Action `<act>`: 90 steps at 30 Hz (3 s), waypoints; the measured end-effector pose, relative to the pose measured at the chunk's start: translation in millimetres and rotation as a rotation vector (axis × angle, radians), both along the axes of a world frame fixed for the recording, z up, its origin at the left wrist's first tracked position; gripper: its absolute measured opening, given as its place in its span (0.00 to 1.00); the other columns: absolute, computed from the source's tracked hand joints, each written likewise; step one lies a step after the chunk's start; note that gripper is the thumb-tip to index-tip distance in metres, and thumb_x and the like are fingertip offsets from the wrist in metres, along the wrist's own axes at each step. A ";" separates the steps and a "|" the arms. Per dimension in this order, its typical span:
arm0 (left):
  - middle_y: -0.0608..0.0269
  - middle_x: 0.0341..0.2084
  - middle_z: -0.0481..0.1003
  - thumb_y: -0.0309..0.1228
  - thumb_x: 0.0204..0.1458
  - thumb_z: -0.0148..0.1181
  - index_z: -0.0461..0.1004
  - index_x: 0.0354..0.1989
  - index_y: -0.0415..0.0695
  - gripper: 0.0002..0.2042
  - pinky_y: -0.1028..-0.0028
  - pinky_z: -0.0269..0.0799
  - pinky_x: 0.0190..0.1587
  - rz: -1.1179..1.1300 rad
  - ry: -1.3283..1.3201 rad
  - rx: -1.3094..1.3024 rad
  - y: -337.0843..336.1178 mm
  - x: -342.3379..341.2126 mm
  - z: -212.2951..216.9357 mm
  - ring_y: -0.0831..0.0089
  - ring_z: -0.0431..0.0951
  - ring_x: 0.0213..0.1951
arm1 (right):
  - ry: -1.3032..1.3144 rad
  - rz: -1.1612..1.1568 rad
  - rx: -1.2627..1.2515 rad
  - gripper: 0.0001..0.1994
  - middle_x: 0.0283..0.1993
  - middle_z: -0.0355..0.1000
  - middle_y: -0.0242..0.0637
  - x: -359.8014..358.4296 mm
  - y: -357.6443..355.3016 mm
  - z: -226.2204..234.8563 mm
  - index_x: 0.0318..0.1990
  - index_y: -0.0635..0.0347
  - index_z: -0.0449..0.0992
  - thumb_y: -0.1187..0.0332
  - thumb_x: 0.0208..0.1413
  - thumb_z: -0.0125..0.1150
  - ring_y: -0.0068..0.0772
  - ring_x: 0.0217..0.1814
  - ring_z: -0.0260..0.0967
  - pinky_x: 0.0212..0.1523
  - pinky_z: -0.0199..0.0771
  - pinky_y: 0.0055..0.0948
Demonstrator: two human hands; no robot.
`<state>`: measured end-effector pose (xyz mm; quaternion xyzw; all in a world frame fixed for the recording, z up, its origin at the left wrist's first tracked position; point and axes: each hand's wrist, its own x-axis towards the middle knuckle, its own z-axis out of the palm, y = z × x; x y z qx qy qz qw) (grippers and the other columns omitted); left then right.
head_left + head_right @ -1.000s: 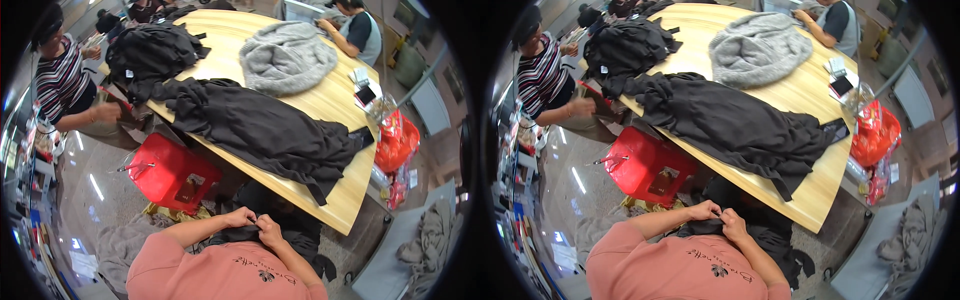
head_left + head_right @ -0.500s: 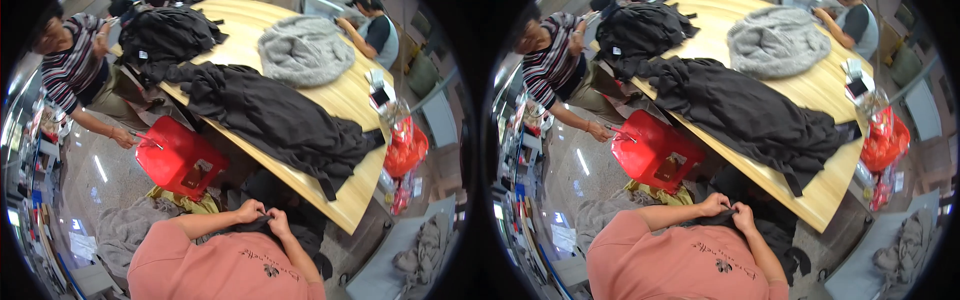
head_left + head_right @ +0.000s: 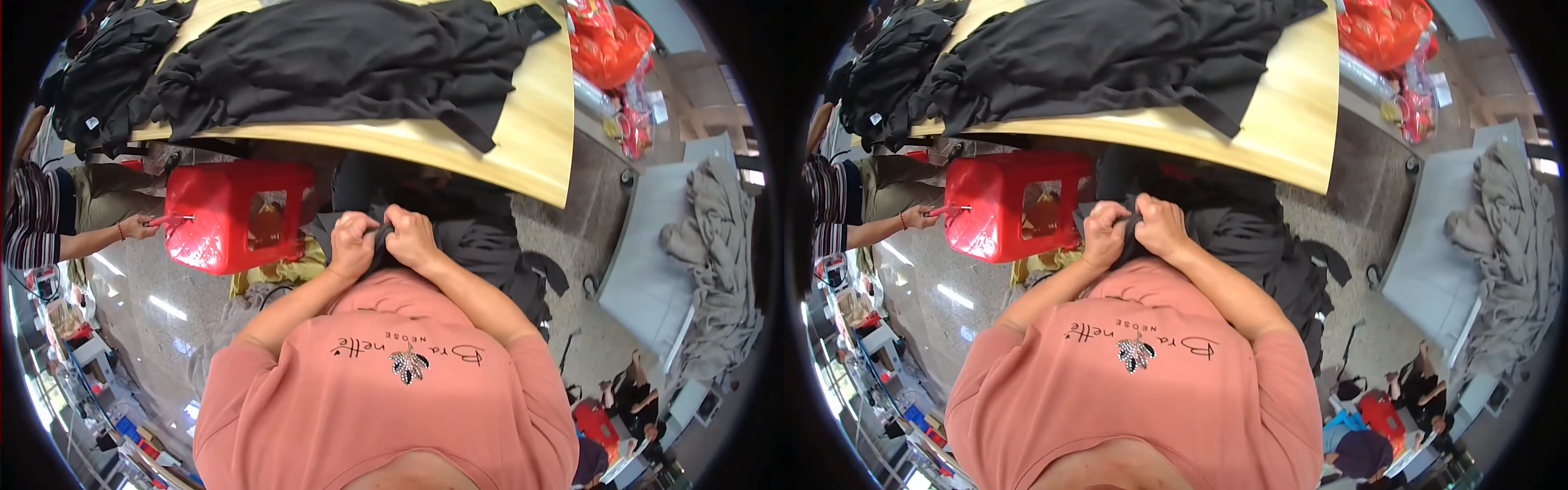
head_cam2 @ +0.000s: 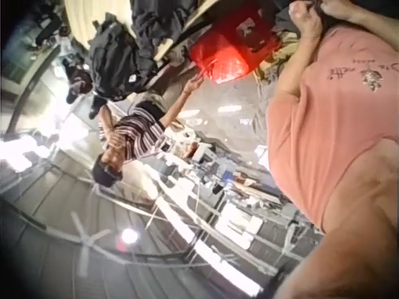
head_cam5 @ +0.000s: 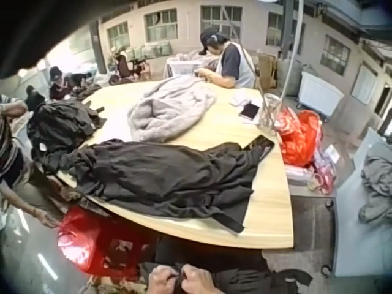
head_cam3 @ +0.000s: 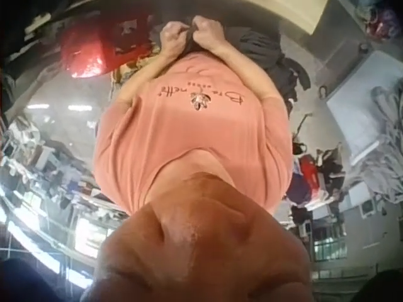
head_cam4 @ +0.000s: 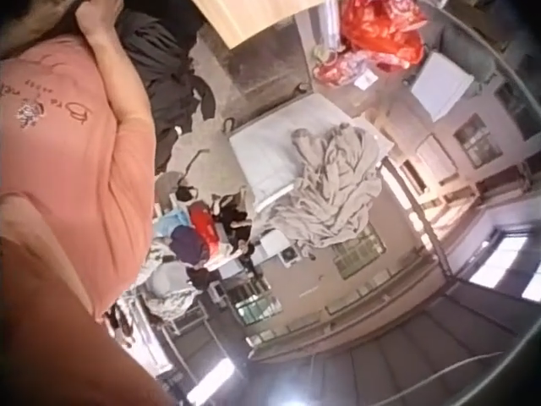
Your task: Sorting and inspecting black garments at a workbench in a factory.
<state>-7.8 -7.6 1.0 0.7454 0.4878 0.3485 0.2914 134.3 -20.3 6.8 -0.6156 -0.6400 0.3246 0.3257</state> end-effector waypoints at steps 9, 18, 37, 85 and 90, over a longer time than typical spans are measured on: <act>0.53 0.34 0.70 0.27 0.36 0.62 0.70 0.34 0.40 0.14 0.65 0.66 0.39 -0.155 0.119 -0.083 -6.6 4.3 33.0 0.59 0.70 0.37 | 0.062 -0.161 0.166 0.10 0.27 0.67 0.47 28.7 -5.5 3.9 0.29 0.62 0.66 0.80 0.34 0.47 0.54 0.29 0.66 0.29 0.67 0.41; 0.42 0.26 0.72 0.22 0.37 0.48 0.72 0.30 0.37 0.10 0.62 0.69 0.35 -0.166 0.119 -0.301 52.1 41.9 32.4 0.47 0.73 0.32 | -0.215 0.426 0.528 0.09 0.19 0.62 0.37 23.8 -46.8 21.4 0.13 0.57 0.64 0.68 0.35 0.56 0.37 0.20 0.62 0.24 0.64 0.37; 0.46 0.19 0.69 0.24 0.28 0.56 0.69 0.18 0.36 0.06 0.60 0.67 0.32 -2.257 -0.725 -0.705 -237.9 173.9 280.1 0.48 0.71 0.29 | -0.491 0.311 -0.464 0.12 0.40 0.73 0.43 40.2 -63.0 14.2 0.36 0.59 0.77 0.71 0.44 0.50 0.40 0.45 0.71 0.43 0.70 0.36; 0.53 0.29 0.66 0.39 0.22 0.69 0.65 0.39 0.35 0.32 0.62 0.64 0.36 -0.272 0.004 0.182 26.1 94.7 78.7 0.55 0.68 0.33 | 1.535 -0.303 -0.168 0.31 0.58 0.59 0.42 88.4 -37.5 12.9 0.56 0.67 0.58 0.62 0.43 0.54 0.39 0.59 0.56 0.61 0.52 0.35; 0.49 0.29 0.66 0.33 0.22 0.66 0.65 0.38 0.35 0.29 0.62 0.66 0.36 -0.405 -0.597 0.323 3.4 156.7 144.0 0.50 0.68 0.34 | 1.193 -0.508 0.269 0.32 0.59 0.56 0.39 129.4 -75.2 99.9 0.59 0.62 0.55 0.55 0.47 0.49 0.36 0.62 0.52 0.63 0.47 0.34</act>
